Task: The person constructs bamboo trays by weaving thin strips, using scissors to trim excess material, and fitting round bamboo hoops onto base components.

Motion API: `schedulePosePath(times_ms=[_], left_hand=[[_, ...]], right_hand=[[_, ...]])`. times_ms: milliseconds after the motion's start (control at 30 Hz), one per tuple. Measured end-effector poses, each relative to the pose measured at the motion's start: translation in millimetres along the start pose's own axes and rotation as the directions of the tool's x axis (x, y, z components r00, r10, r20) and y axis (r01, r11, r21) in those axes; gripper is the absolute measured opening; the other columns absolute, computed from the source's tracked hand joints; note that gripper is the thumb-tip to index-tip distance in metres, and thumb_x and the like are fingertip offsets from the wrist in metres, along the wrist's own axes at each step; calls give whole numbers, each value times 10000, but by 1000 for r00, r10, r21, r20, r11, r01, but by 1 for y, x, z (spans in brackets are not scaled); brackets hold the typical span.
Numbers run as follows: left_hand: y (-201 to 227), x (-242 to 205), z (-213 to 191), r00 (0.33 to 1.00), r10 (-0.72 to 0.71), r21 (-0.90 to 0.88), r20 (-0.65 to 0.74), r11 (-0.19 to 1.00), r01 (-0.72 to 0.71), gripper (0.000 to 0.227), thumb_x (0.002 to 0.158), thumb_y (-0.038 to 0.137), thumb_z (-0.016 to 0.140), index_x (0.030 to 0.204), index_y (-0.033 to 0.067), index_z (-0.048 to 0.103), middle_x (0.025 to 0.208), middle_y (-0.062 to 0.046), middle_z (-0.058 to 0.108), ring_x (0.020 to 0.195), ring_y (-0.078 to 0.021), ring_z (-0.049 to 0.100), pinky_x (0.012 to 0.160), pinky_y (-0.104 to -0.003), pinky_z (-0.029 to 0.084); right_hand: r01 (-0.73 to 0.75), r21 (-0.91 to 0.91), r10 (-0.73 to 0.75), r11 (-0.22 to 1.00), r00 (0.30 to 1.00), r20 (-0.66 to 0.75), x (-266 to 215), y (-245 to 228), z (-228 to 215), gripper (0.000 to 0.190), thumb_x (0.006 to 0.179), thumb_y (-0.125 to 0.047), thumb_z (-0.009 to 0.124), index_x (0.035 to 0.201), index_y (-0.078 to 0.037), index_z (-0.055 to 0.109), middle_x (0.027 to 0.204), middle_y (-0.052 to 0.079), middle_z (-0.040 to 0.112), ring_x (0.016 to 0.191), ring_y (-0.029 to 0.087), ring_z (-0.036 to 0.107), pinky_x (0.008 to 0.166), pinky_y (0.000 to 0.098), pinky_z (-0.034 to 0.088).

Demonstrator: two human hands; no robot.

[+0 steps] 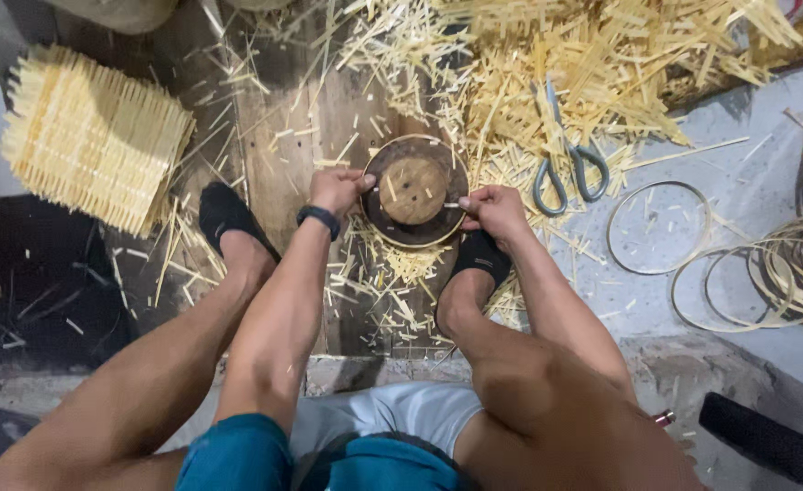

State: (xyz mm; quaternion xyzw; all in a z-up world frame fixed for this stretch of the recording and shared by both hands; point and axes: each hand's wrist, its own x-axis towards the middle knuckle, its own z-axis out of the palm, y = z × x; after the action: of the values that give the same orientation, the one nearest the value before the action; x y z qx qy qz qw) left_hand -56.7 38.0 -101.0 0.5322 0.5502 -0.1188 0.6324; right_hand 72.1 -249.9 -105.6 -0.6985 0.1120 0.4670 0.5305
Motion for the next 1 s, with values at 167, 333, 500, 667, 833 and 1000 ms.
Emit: schedulePosePath(times_ms=[167, 333, 500, 667, 833, 1000], left_hand=[[24, -28, 0, 994, 42, 190, -102, 981, -22, 268, 842, 140, 863, 1064, 6, 794, 906, -134, 782, 707, -187, 713, 623, -356, 597], [-30, -49, 4, 955, -193, -451, 227, 848, 278, 341, 1021, 130, 695, 1298, 27, 525, 1172, -87, 622, 994, -203, 698, 806, -399, 652], [-83, -41, 34, 979, -30, -452, 201, 884, 120, 280, 980, 88, 621, 1227, -44, 608, 1124, -133, 707, 902, -224, 728, 734, -327, 664], [-57, -52, 25, 993, -73, -360, 96, 927, 104, 210, 971, 76, 669, 1136, -53, 687, 979, -100, 723, 794, -211, 720, 673, -326, 663], [31, -94, -16, 975, 185, 377, 123, 900, -219, 462, 922, 184, 700, 1380, 211, 642, 954, -67, 780, 736, -217, 726, 632, -357, 609], [49, -133, 47, 246, 964, 34, 104, 243, -969, 398, 1156, 380, 608, 1460, 127, 564, 1307, -205, 666, 1190, -303, 667, 987, -420, 588]], right_hand=[[3, 37, -1, 999, 999, -39, -14, -14, 4, 147, 898, -38, 771, 888, 56, 658, 773, 120, 689, 613, 200, 672, 546, 314, 599], [-80, 283, 53, 956, 993, 101, -33, 0, 11, 165, 918, -88, 733, 860, 38, 642, 768, 94, 684, 650, 181, 717, 609, 327, 681], [-20, 173, 28, 985, 999, -41, -22, 17, 25, 129, 903, -43, 743, 854, 43, 660, 770, 103, 679, 629, 195, 699, 578, 324, 633], [-11, 132, 12, 991, 1000, -10, -36, -4, 25, 175, 904, -81, 747, 840, 57, 660, 735, 89, 678, 606, 199, 701, 570, 327, 638], [247, 65, -248, 967, 969, 18, -71, -52, 26, 723, 904, -323, 753, 1443, -7, 390, 1203, 187, 608, 1009, 221, 656, 715, 358, 638], [223, 37, -226, 974, 968, 109, -80, -85, 52, 1021, 749, -463, 829, 1503, -55, 276, 1285, 204, 543, 1111, 320, 637, 806, 413, 606]])
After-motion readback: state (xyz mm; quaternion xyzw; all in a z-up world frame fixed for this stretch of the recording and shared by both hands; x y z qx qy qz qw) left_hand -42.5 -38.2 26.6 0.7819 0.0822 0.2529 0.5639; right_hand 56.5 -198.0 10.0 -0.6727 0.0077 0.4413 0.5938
